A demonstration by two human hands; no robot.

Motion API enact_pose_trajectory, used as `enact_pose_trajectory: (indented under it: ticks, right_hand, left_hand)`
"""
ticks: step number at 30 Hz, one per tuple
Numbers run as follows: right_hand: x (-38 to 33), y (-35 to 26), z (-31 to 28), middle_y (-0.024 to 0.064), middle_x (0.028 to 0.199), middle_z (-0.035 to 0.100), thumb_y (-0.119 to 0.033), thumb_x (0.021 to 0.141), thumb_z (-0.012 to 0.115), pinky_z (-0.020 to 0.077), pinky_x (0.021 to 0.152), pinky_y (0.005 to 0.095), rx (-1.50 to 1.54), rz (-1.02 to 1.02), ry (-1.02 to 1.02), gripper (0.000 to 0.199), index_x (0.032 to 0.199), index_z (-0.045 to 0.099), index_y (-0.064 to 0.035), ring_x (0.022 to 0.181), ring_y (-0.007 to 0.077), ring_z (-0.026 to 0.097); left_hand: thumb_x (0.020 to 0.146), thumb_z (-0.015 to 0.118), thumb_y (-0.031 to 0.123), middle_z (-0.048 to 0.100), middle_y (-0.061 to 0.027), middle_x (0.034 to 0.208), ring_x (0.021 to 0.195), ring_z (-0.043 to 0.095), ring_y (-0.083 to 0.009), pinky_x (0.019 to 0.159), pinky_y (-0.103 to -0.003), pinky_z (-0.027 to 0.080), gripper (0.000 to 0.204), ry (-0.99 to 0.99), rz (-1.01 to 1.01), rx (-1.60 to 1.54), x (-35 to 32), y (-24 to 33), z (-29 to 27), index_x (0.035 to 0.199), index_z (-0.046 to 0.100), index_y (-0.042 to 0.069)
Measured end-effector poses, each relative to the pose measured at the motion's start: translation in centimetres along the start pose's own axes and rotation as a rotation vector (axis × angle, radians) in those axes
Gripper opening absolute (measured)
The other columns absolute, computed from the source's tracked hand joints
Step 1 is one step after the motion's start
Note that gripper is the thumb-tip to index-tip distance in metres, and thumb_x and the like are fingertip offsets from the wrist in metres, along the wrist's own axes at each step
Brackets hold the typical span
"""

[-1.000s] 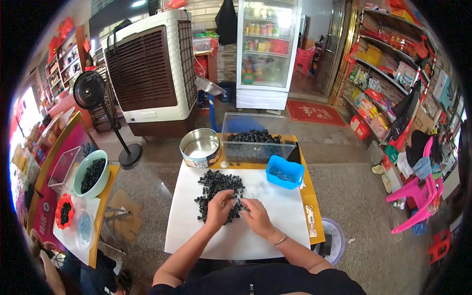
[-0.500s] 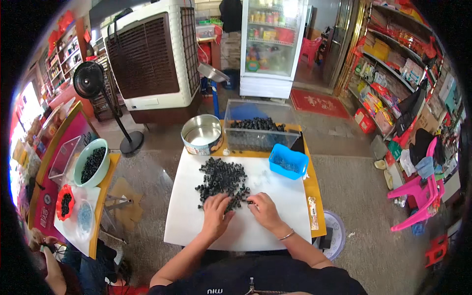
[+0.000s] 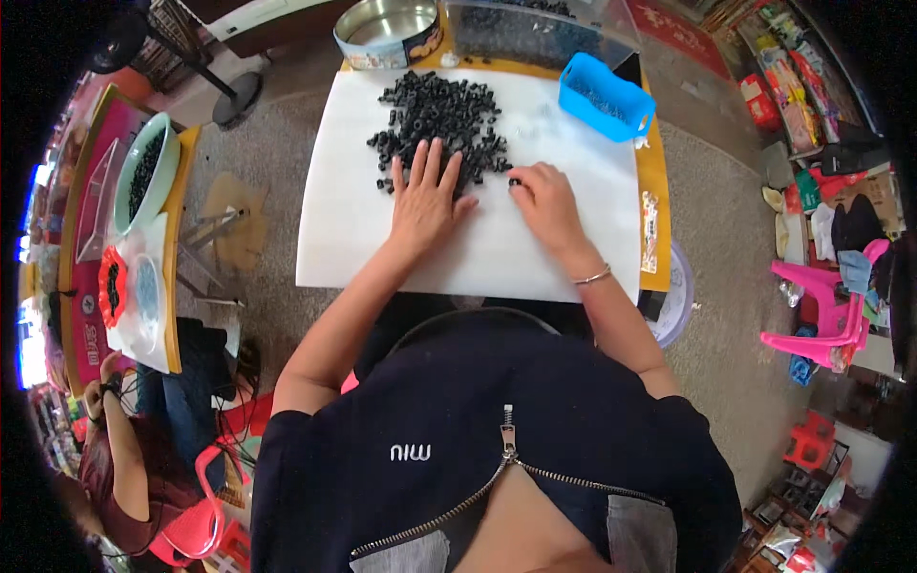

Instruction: Assembling or sorting small black rubber gaskets at a white table.

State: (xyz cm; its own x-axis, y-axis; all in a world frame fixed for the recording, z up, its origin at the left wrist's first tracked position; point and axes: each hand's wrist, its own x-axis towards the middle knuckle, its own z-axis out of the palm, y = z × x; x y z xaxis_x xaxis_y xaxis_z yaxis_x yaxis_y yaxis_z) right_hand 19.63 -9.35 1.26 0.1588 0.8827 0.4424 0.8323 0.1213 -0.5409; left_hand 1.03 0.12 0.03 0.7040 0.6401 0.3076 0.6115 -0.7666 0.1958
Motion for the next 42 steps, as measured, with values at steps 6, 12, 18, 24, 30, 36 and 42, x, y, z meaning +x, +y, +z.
enact_pose_trajectory:
  ticks: [6, 12, 18, 24, 30, 36, 42]
  right_hand:
    - [-0.6, 0.0, -0.1, 0.0104, 0.081, 0.062, -0.007, 0.078, 0.063, 0.0453, 0.07, 0.0313, 0.277, 0.25, 0.055, 0.016, 0.094, 0.064, -0.003, 0.072, 0.0206, 0.057]
    - [-0.7, -1.4, -1.1, 0.0027, 0.091, 0.065, -0.004, 0.083, 0.061, 0.0465, 0.068, 0.0226, 0.748, 0.44, 0.043, 0.018, 0.101, 0.063, -0.0019, 0.076, 0.008, 0.057]
    - [-1.2, -4.5, -2.2, 0.0031, 0.09, 0.062, -0.001, 0.084, 0.06, 0.0459, 0.071, 0.0217, 0.821, 0.36, 0.025, 0.023, 0.107, 0.061, -0.0021, 0.077, 0.0083, 0.056]
    - [-1.4, -5.7, -3.2, 0.0051, 0.09, 0.06, 0.001, 0.083, 0.06, 0.0481, 0.072, 0.0233, 0.696, 0.315, 0.029, 0.021, 0.104, 0.062, -0.0012, 0.078, 0.0109, 0.059]
    - [-1.2, -5.7, -2.8, 0.0059, 0.091, 0.059, 0.001, 0.084, 0.059, 0.048, 0.07, 0.0236, 0.633, 0.21, 0.074, 0.018, 0.1, 0.064, -0.0019, 0.079, 0.0114, 0.058]
    - [-0.8, -6.7, -2.3, 0.0063, 0.088, 0.058, 0.001, 0.082, 0.06, 0.0484, 0.07, 0.0251, 0.555, 0.187, 0.068, 0.016, 0.097, 0.066, -0.0033, 0.082, 0.0136, 0.058]
    - [-1.5, -5.9, -1.5, 0.0093, 0.079, 0.057, -0.006, 0.077, 0.063, 0.0448, 0.068, 0.0347, 0.341, 0.112, 0.04, 0.012, 0.089, 0.066, -0.0054, 0.073, 0.0255, 0.056]
  left_hand:
    - [0.082, 0.062, 0.039, 0.032, -0.0166, 0.144, 0.137, 0.021, -0.0337, 0.11, -0.054, 0.008, 0.063, 0.058, -0.026, -0.131, -0.6, -0.7, -1.0, 0.133, 0.043, 0.008]
    - [0.079, 0.068, 0.008, 0.06, -0.0104, 0.111, 0.099, 0.056, -0.0275, 0.084, -0.037, 0.045, 0.027, 0.322, 0.02, -0.47, -0.9, 1.5, -3.4, 0.105, 0.062, 0.007]
    - [0.089, 0.059, 0.014, 0.064, -0.0087, 0.092, 0.08, 0.06, -0.0141, 0.071, -0.027, 0.05, 0.027, -0.184, -0.497, -1.672, -0.3, 5.4, -3.5, 0.109, 0.059, -0.004]
    - [0.092, 0.053, 0.011, 0.064, -0.0102, 0.094, 0.077, 0.06, -0.014, 0.069, -0.025, 0.051, 0.024, -0.252, -0.603, -2.106, -0.8, 4.6, -2.6, 0.111, 0.058, -0.003]
    - [0.094, 0.049, 0.011, 0.063, -0.0098, 0.093, 0.076, 0.06, -0.0142, 0.069, -0.025, 0.052, 0.024, -0.27, -0.614, -2.287, -1.3, 4.3, -2.6, 0.112, 0.058, -0.003]
    - [0.094, 0.048, 0.009, 0.062, -0.0083, 0.09, 0.077, 0.059, -0.0139, 0.07, -0.026, 0.051, 0.024, -0.305, -0.627, -2.474, -1.4, 3.9, -1.7, 0.114, 0.056, -0.003]
    - [0.094, 0.049, 0.009, 0.062, -0.01, 0.091, 0.077, 0.059, -0.0142, 0.072, -0.027, 0.05, 0.024, -0.358, -0.73, -2.106, -2.0, 3.8, -2.0, 0.114, 0.055, -0.003]
